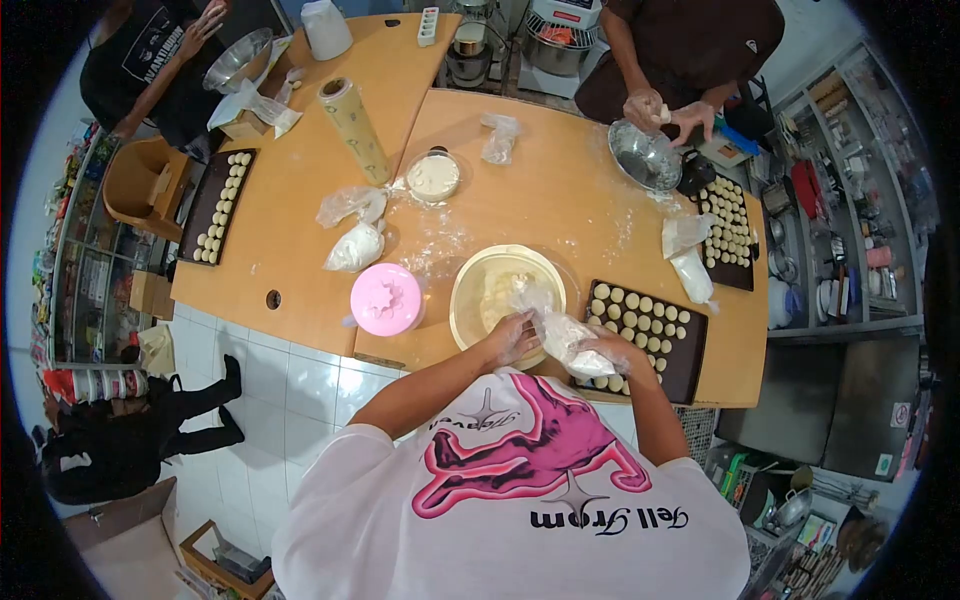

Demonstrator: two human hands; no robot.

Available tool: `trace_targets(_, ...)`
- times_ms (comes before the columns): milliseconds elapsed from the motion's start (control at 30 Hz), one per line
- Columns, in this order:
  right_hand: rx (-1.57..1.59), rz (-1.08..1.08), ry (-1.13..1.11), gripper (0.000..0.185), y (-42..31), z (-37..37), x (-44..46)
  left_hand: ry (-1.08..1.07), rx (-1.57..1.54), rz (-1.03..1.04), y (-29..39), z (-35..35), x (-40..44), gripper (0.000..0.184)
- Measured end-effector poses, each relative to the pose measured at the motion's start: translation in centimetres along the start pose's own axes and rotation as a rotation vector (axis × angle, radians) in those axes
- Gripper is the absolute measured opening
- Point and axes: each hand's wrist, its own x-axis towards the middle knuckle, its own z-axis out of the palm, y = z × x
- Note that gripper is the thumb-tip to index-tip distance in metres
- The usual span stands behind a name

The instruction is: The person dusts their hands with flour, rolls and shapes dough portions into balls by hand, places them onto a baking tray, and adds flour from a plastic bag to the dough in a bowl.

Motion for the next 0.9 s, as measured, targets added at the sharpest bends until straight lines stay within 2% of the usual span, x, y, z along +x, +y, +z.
trace_targets(67,-0.162,-0.074,0.047,0.059,2.6,-1.3,2.1,0.016,0.011,0.008,-0.3,-0.3,0.3,0.03)
trace_targets(167,-0.338,-0.106,0.065,0.063,2.3,-1.0,2.1,-0.039,-0.068,-0.03,0.1,-0.1,-0.2,0.033)
trace_targets(367,-0.489,-0.154,-0.001,0.061,1.1,-0.4,1.6,0.081,0.332,0.065,-0.2,1.7,-1.4,0.037)
trace_targets(433,-0.515,-0.164,-0.021,0.061,0.8,-0.4,1.5,0.101,0.374,0.073,-0.2,1.9,-1.6,0.033)
trace_targets(667,-0.425,-0.202,-0.06,0.059,0.9,-0.7,1.2,0.127,0.262,0.071,-0.8,0.6,-0.5,0.021)
trace_targets(767,-0.388,-0.177,-0.067,0.058,0.6,-0.8,0.9,0.158,0.263,0.06,-0.1,2.0,-2.3,0.021)
trace_targets(900,-0.339,-0.168,-0.086,0.06,0.8,-1.1,0.9,0.093,0.199,-0.03,-0.1,1.4,-1.9,0.026)
